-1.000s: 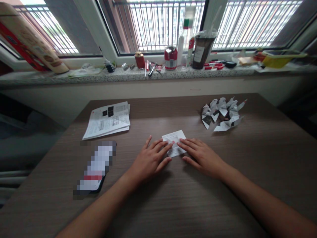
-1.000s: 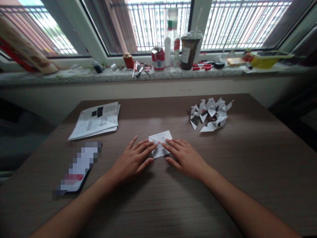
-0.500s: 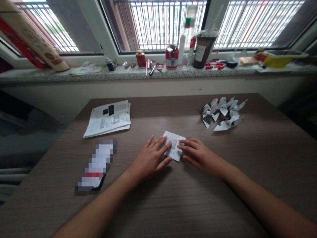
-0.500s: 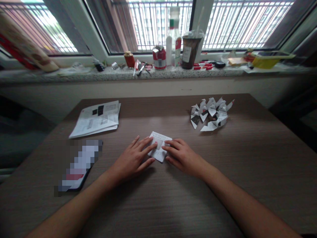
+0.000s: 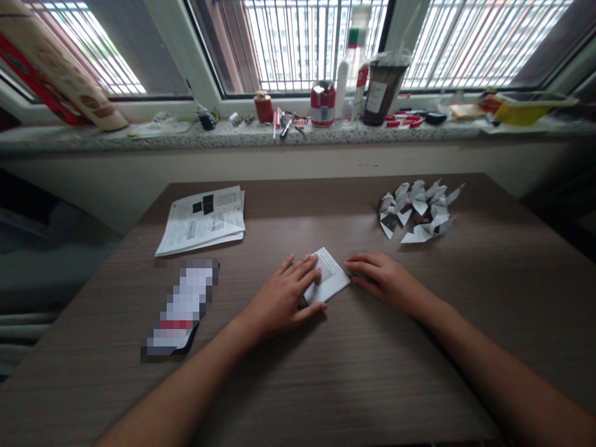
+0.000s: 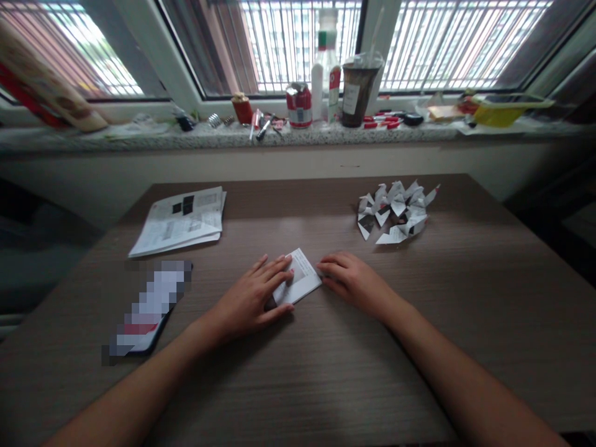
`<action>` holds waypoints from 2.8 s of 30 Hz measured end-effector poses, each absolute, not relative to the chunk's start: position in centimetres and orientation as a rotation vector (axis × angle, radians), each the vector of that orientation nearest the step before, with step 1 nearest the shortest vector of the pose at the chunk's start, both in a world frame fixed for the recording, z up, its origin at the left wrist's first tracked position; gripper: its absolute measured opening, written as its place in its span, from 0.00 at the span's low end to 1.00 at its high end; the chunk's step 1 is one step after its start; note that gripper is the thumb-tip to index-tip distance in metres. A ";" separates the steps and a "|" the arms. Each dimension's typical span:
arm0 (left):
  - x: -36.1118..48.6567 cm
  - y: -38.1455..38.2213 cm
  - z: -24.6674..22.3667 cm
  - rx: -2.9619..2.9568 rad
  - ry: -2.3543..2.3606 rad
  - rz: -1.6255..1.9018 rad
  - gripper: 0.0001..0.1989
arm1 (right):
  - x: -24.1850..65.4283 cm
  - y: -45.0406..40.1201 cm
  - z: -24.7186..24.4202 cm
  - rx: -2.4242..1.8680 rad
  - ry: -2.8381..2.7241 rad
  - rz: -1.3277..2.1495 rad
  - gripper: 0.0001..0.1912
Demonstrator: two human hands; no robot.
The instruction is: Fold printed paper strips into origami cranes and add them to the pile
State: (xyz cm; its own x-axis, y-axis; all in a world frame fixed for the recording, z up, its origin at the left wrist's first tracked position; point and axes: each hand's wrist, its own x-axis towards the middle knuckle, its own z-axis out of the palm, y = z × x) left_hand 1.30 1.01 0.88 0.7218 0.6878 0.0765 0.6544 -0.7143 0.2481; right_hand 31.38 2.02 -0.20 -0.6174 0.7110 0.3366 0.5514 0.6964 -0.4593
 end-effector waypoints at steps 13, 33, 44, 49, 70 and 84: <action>1.0 0.9 0.7 2.701 1.085 0.265 0.32 | 31.4 2.5 -0.3 -0.904 -2.424 0.450 0.14; 2.0 0.3 1.4 2.691 0.866 0.182 0.32 | 30.5 2.6 -0.5 -1.031 -2.273 0.534 0.06; 2.8 -0.7 1.2 2.724 0.761 0.227 0.32 | 29.9 3.1 -1.1 -1.180 -2.221 0.495 0.06; 2.8 -0.8 1.3 2.740 0.726 0.235 0.29 | 29.3 3.1 -1.2 -1.220 -2.207 0.448 0.05; 3.1 -1.2 1.7 2.713 0.615 0.275 0.28 | 28.5 3.4 -2.3 -1.331 -2.255 0.292 0.04; 3.2 -1.2 1.5 2.764 0.669 0.203 0.30 | 28.3 3.5 -2.5 -1.332 -2.260 0.280 0.03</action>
State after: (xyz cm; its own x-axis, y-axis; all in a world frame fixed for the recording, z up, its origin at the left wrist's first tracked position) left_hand 3.15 -1.22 1.51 0.8821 0.4661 0.0679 0.4253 -0.8501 0.3105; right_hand 28.34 3.52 -2.46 -0.3978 0.8625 0.3127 0.7603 0.5007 -0.4138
